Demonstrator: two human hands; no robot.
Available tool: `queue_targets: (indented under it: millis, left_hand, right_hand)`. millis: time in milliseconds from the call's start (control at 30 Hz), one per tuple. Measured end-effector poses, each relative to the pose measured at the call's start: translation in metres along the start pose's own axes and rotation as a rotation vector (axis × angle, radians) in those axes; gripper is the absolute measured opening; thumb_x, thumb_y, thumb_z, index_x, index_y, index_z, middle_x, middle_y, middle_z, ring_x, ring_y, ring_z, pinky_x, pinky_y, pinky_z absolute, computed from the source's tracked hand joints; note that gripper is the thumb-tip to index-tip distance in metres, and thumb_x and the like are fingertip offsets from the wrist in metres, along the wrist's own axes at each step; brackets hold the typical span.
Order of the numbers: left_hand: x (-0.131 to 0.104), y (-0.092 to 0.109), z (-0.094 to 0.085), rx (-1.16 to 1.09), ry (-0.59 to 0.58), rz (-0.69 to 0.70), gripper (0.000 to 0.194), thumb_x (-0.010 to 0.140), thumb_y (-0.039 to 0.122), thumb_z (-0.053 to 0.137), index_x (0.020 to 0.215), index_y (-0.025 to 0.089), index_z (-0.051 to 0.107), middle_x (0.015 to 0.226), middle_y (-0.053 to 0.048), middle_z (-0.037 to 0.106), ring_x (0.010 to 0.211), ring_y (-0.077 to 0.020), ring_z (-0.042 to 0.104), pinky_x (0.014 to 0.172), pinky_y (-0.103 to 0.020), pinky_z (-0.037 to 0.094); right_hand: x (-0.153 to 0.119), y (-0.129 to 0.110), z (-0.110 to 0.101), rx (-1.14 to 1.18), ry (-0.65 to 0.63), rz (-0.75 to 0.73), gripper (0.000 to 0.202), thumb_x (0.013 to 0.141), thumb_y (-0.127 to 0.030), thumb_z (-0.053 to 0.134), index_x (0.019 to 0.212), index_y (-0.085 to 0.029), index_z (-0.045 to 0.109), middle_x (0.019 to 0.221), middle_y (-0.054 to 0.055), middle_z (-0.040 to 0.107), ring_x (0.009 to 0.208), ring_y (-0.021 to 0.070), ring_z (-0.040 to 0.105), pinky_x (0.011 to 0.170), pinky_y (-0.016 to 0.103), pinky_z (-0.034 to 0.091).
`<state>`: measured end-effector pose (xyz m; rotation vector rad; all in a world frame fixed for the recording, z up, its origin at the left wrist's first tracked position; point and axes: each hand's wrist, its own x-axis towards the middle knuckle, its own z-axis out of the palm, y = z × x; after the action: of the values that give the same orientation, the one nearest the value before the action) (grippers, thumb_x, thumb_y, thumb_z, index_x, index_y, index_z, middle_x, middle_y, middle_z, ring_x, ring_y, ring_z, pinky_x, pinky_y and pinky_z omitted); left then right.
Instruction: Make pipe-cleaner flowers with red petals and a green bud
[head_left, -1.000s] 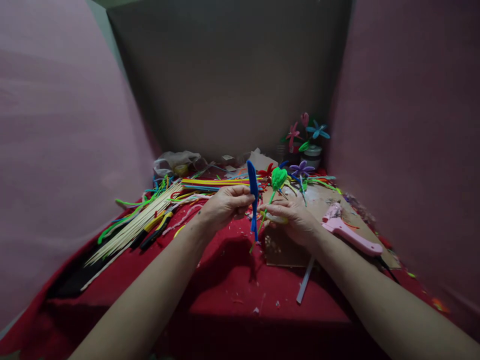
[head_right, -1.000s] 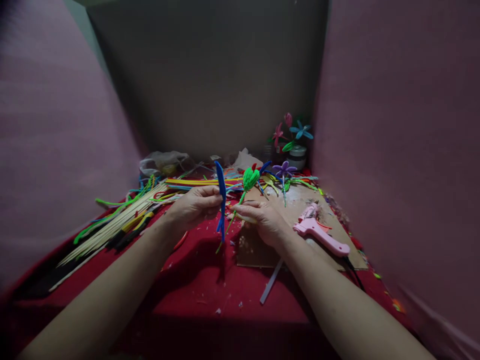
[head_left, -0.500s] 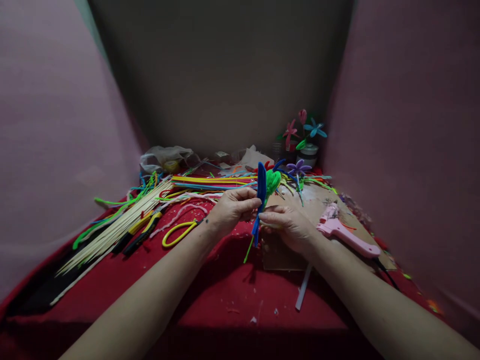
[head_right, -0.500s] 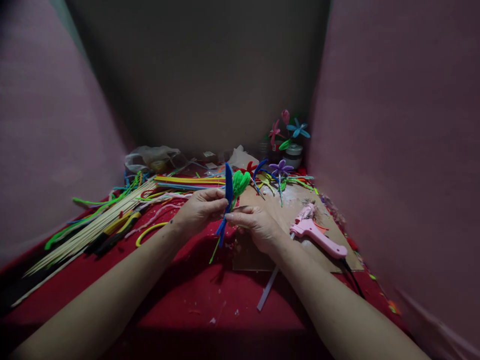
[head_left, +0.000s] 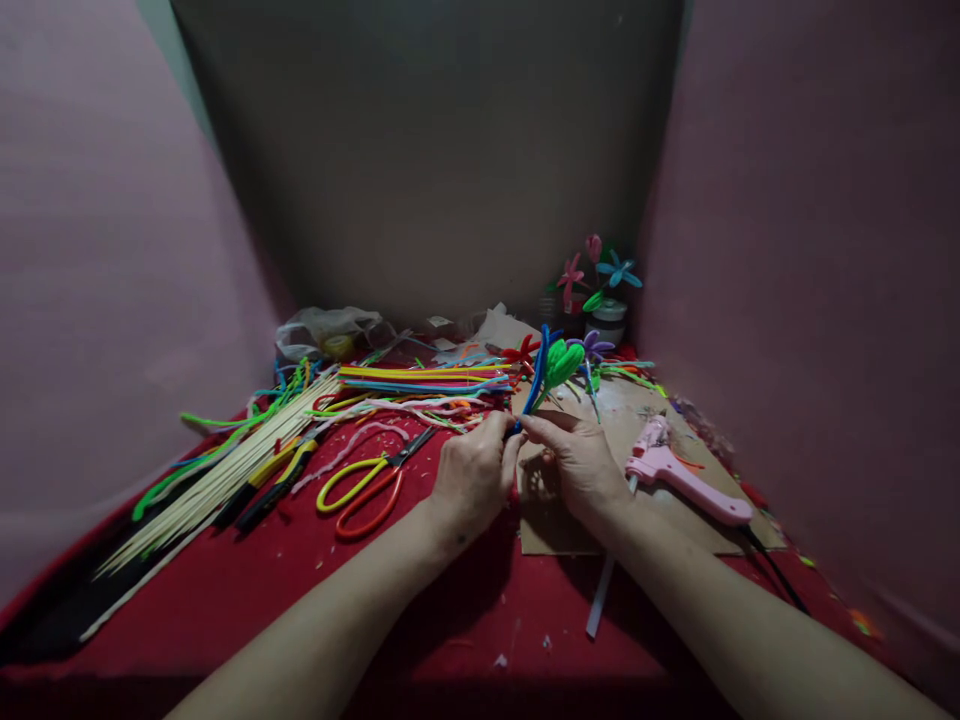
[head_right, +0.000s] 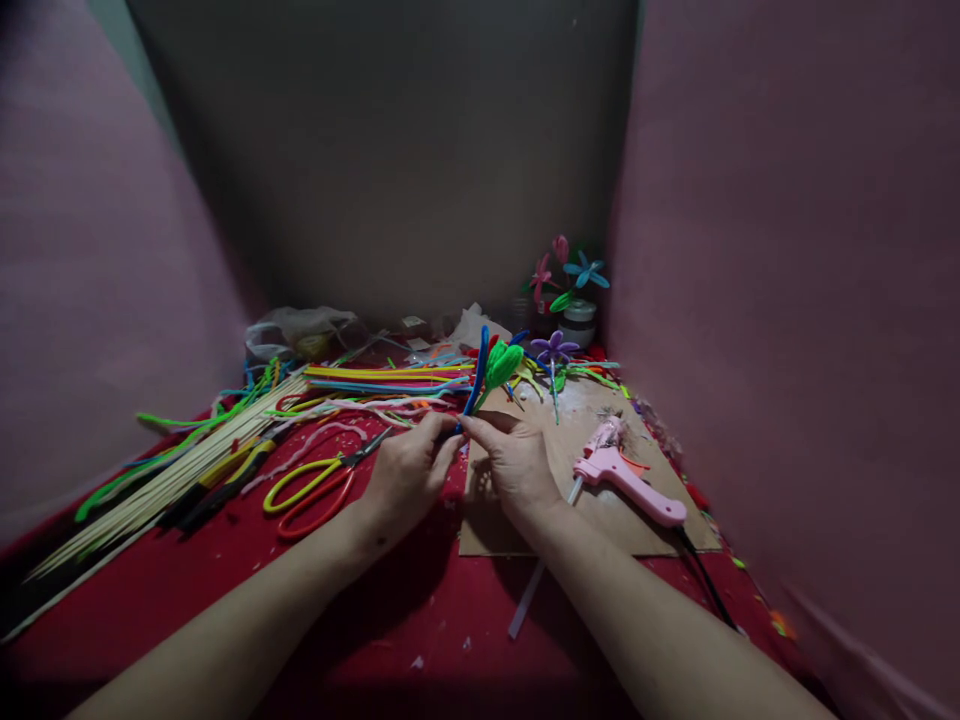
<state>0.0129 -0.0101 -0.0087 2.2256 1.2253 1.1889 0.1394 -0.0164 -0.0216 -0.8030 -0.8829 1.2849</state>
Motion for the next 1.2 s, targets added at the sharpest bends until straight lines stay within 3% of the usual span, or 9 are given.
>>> queue_targets:
  millis: [367,667,833,1000,1200]
  left_hand:
    - [0.0,0.002,0.014,0.17,-0.003,0.08,0.014,0.085,0.02,0.043,0.078,0.019,0.054,0.072,-0.005,0.055,0.066,-0.0173,0.053,0.062,-0.025,0.036]
    - [0.003,0.0,0.014,-0.022,-0.005,-0.032,0.015,0.084,0.014,0.042,0.078,0.018,0.054,0.062,0.0,0.053,0.055,-0.0126,0.047,0.056,-0.023,0.034]
    - [0.003,-0.005,0.011,-0.138,0.016,-0.089,0.015,0.084,0.018,0.042,0.08,0.016,0.057,0.064,0.001,0.054,0.057,-0.0107,0.046,0.056,-0.021,0.035]
    - [0.002,-0.012,0.014,-0.321,-0.004,-0.129,0.015,0.083,0.023,0.045,0.082,0.017,0.058,0.064,0.002,0.053,0.056,-0.0092,0.046,0.054,-0.019,0.036]
    - [0.001,-0.014,0.017,-0.493,-0.035,-0.173,0.013,0.081,0.024,0.049,0.076,0.016,0.057,0.063,0.003,0.05,0.055,-0.0081,0.043,0.052,-0.018,0.035]
  right_hand:
    - [0.003,0.005,-0.003,-0.195,0.09,-0.188,0.014,0.067,-0.033,0.07,0.062,-0.02,0.07,0.066,-0.001,0.06,0.069,0.0146,0.053,0.068,0.028,0.041]
    - [0.006,0.004,-0.007,-0.405,0.026,-0.275,0.02,0.071,-0.036,0.067,0.06,-0.019,0.069,0.064,-0.001,0.055,0.076,0.0163,0.052,0.074,0.029,0.039]
    - [0.007,0.0,-0.006,-0.508,-0.024,-0.363,0.012,0.073,-0.028,0.064,0.071,-0.021,0.073,0.071,0.0,0.061,0.08,0.017,0.053,0.078,0.03,0.039]
    - [0.006,-0.002,-0.006,-0.575,-0.055,-0.399,0.016,0.075,-0.024,0.058,0.071,-0.022,0.073,0.077,0.002,0.065,0.086,0.0188,0.054,0.082,0.032,0.039]
    - [0.0,-0.004,-0.007,-0.905,-0.021,-0.593,0.022,0.081,-0.025,0.051,0.068,-0.02,0.068,0.086,0.005,0.062,0.094,0.0214,0.052,0.086,0.036,0.039]
